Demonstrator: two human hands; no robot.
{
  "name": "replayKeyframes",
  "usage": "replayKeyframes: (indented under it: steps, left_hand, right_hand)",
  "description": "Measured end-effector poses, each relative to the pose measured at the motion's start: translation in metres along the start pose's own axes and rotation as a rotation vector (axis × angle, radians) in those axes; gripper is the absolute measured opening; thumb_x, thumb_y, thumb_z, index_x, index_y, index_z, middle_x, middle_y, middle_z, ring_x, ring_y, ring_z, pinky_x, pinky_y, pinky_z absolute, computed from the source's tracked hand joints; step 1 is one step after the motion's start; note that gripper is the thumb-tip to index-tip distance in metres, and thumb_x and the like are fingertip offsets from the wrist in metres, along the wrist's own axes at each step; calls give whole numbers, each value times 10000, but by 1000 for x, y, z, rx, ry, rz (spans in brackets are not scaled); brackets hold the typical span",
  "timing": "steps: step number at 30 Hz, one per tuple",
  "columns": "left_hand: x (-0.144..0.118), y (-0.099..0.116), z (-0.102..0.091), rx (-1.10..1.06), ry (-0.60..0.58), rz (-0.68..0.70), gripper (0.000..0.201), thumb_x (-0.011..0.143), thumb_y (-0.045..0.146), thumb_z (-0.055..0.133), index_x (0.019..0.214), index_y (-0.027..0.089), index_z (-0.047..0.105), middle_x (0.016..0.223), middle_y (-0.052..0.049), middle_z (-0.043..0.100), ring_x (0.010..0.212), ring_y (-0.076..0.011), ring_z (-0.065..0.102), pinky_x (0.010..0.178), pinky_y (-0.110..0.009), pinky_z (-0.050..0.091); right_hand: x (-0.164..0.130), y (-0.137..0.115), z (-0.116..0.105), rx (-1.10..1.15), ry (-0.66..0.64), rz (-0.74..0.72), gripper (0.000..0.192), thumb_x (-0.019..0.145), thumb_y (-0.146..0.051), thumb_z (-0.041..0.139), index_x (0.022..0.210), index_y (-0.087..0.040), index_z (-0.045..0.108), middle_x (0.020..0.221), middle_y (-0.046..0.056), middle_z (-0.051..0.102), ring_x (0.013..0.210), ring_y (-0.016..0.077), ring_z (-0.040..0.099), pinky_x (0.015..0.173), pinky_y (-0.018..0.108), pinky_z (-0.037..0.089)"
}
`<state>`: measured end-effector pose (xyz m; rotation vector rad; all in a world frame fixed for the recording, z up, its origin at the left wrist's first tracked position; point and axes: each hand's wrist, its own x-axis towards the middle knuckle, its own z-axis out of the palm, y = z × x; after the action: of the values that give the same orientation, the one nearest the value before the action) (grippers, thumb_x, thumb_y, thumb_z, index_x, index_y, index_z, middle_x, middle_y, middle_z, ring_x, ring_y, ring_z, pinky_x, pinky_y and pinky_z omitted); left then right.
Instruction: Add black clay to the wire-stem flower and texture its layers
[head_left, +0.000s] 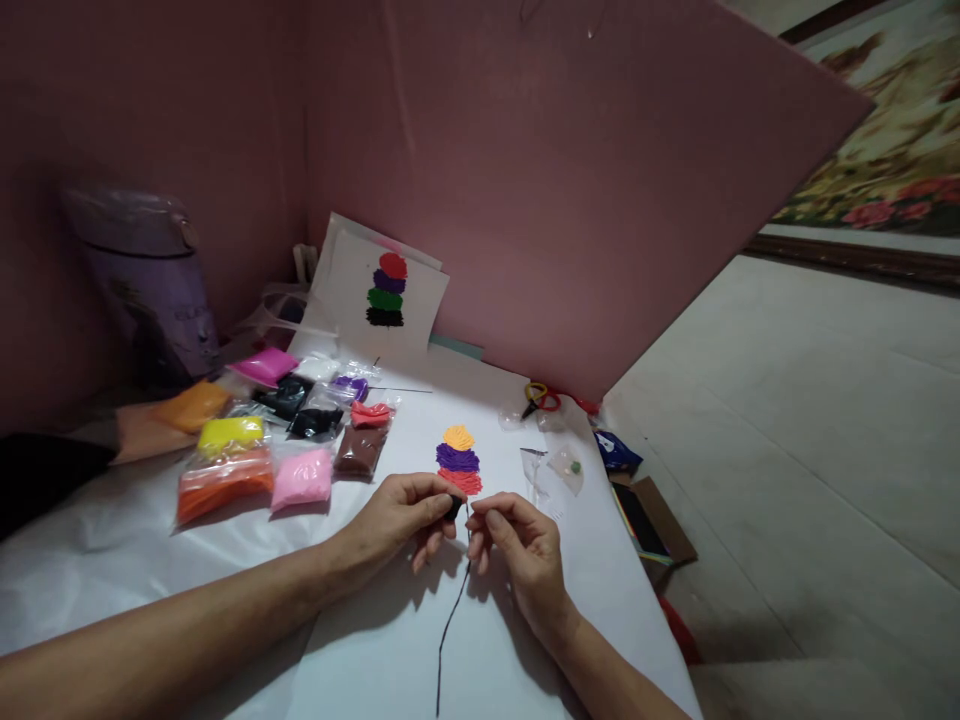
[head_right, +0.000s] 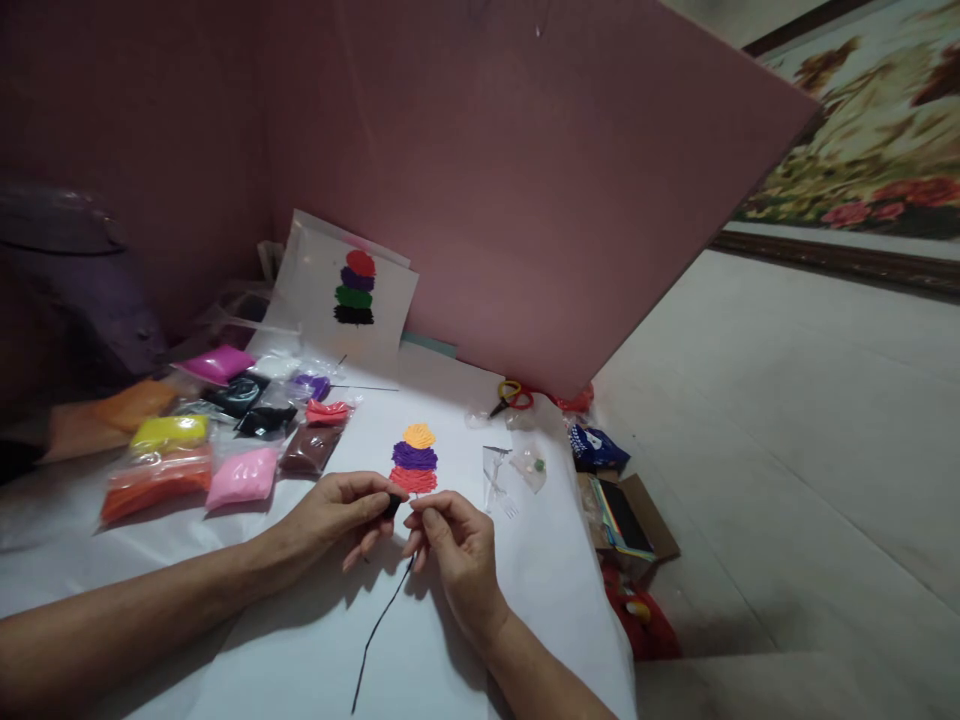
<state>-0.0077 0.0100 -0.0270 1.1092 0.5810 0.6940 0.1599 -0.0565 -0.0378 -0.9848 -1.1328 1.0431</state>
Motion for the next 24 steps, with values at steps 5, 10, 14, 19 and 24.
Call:
replayKeyframes:
  steps: [5, 10, 14, 19, 24]
  left_hand:
    - [0, -1, 2, 94, 28, 8, 356, 660, 380, 784, 858, 121, 642, 534, 37, 582, 342, -73, 432, 322, -184, 291]
    - [-5, 1, 6, 178, 24, 58, 283, 751, 400, 693, 790, 123, 649, 532, 36, 566, 348, -62, 411, 336, -183, 269]
    - [-4, 3, 4, 135, 41, 39, 330, 760, 446, 707, 840, 130, 657, 518, 46, 550, 379, -82, 466, 360, -189, 327]
    - [1, 1, 1, 45, 30, 35, 359, 716, 430, 759, 888, 126, 674, 546, 40, 574, 391, -81, 480, 366, -199, 377]
    - [0, 1, 3, 55, 16, -1, 336, 657, 341, 785, 869, 131, 630, 557, 41, 596, 361, -75, 471, 334, -183, 341]
  right_hand:
    - [-2, -1, 2, -76, -64, -74, 190, 913, -336, 639, 958, -187, 749, 761, 30, 650, 499, 102, 610, 430, 210, 482]
    - [-6, -5, 5, -109, -89, -118, 179, 925, -309, 623, 968, -198, 756, 752, 34, 653, 519, 113, 616, 473, 234, 504]
    - [-4, -6, 5, 129, -34, 40, 212, 896, -372, 658, 932, -175, 729, 734, 40, 686, 509, 120, 637, 414, 198, 475]
    - [-1, -5, 5, 148, -45, 134, 281, 836, -422, 716, 905, -151, 691, 734, 41, 687, 493, 120, 620, 392, 199, 455]
    - [-3, 2, 5, -84, 36, -3, 251, 798, -327, 766, 720, -179, 579, 563, -57, 552, 413, 68, 482, 418, 192, 408]
